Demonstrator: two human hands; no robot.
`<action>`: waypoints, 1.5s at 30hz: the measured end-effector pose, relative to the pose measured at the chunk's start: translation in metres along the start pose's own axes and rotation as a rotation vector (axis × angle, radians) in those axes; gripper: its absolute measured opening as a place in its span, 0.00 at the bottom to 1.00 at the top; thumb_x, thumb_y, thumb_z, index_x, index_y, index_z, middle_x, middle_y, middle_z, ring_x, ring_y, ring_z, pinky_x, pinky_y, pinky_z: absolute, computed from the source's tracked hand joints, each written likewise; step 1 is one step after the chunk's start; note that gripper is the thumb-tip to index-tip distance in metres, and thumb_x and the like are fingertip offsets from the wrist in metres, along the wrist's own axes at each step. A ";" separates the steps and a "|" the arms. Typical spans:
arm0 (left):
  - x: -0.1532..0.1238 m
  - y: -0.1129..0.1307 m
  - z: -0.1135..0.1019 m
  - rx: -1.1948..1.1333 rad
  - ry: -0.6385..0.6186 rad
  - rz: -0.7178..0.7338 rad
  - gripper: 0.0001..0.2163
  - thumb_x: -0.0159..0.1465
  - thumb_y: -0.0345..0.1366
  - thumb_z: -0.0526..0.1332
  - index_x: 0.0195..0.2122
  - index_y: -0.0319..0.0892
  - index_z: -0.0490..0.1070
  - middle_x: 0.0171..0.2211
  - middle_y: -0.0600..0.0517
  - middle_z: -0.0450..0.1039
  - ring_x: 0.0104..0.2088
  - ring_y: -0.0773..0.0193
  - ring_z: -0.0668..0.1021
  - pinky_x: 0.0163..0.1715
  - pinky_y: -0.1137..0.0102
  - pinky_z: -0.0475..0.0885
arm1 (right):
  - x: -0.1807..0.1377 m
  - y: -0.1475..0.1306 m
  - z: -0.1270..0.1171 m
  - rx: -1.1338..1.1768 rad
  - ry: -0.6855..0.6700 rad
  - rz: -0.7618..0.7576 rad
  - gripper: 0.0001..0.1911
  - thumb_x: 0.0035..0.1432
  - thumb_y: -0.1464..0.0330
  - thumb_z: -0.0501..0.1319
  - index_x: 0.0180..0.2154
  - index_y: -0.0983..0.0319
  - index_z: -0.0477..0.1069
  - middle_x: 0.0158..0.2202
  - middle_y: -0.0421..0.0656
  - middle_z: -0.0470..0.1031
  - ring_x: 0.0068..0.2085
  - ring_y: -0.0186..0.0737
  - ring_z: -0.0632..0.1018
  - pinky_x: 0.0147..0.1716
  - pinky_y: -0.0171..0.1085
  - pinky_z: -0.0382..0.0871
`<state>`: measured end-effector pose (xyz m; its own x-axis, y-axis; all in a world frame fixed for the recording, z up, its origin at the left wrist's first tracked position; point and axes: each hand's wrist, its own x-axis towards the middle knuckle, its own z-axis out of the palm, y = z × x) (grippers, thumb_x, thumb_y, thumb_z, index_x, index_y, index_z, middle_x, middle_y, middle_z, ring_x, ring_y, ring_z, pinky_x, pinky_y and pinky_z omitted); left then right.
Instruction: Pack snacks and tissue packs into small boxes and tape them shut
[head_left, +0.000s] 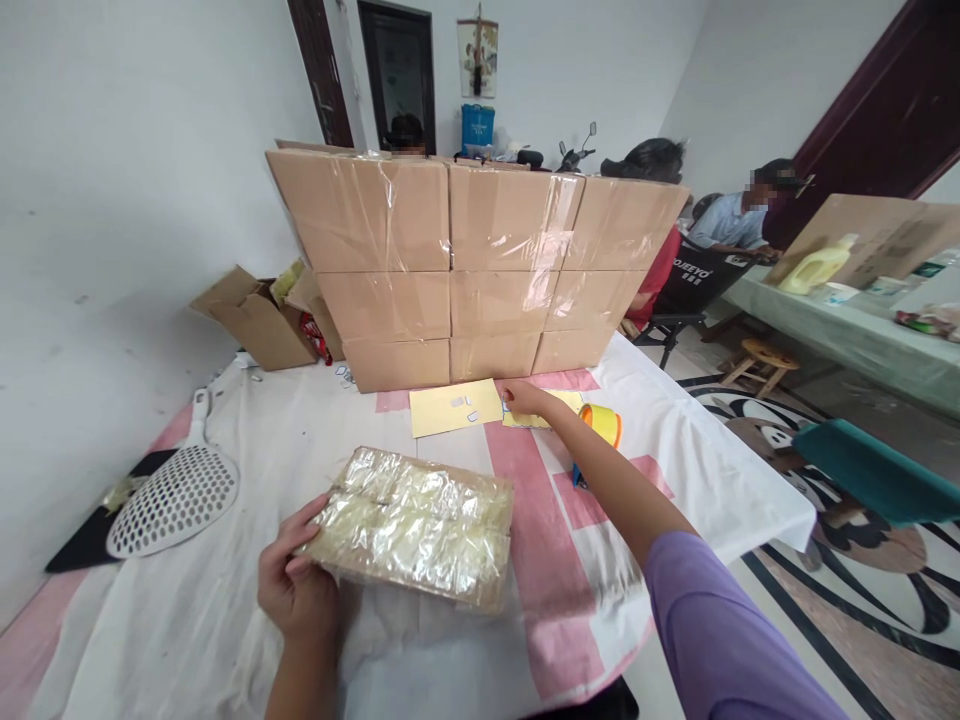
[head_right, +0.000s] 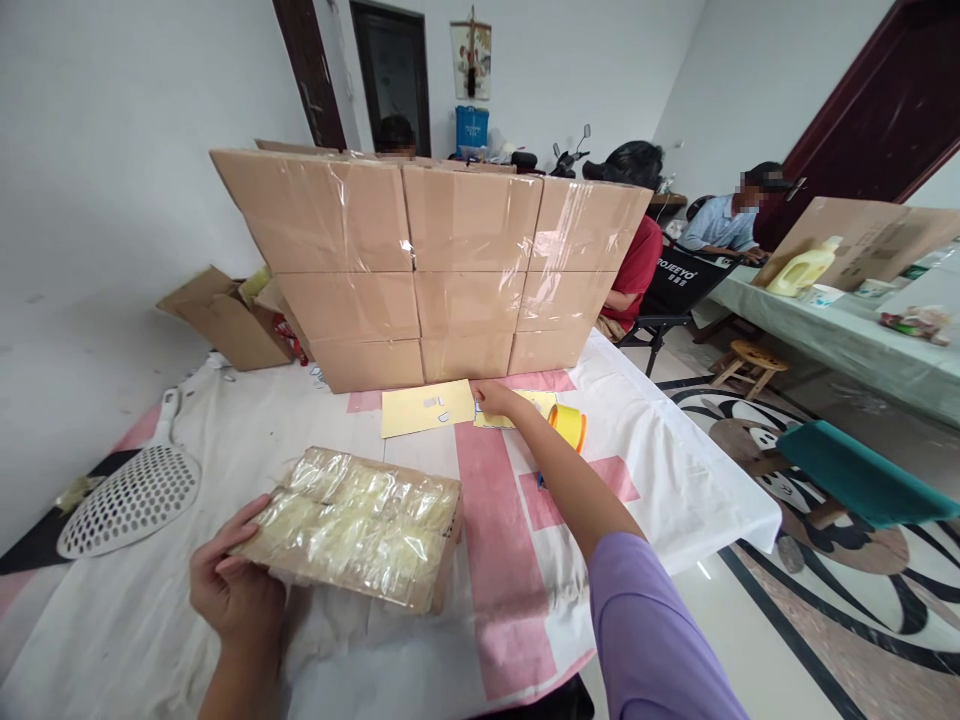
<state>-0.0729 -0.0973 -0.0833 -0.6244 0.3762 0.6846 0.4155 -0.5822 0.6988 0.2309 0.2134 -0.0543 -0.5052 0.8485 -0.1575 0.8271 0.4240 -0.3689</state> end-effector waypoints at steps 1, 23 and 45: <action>0.000 0.000 0.000 0.000 0.000 0.000 0.19 0.68 0.55 0.59 0.36 0.42 0.70 0.43 0.46 0.80 0.46 0.53 0.82 0.47 0.55 0.75 | -0.001 -0.001 0.001 0.009 0.005 -0.001 0.11 0.50 0.79 0.59 0.34 0.60 0.64 0.35 0.40 0.72 0.34 0.36 0.70 0.30 0.32 0.58; 0.001 0.000 0.000 0.001 -0.004 -0.016 0.19 0.68 0.55 0.60 0.36 0.43 0.70 0.44 0.46 0.80 0.46 0.53 0.82 0.48 0.55 0.74 | -0.009 -0.009 0.003 0.055 0.047 0.044 0.11 0.47 0.80 0.59 0.32 0.60 0.64 0.34 0.40 0.72 0.32 0.36 0.68 0.29 0.33 0.59; 0.000 -0.002 -0.002 0.070 -0.005 -0.029 0.21 0.68 0.58 0.58 0.35 0.43 0.68 0.43 0.46 0.80 0.46 0.52 0.82 0.47 0.53 0.75 | -0.026 -0.023 0.004 0.048 0.038 0.063 0.11 0.47 0.81 0.59 0.30 0.60 0.65 0.34 0.43 0.74 0.32 0.40 0.71 0.28 0.34 0.57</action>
<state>-0.0749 -0.0978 -0.0852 -0.6334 0.3956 0.6651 0.4429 -0.5194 0.7308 0.2245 0.1800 -0.0456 -0.4419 0.8849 -0.1470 0.8437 0.3543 -0.4033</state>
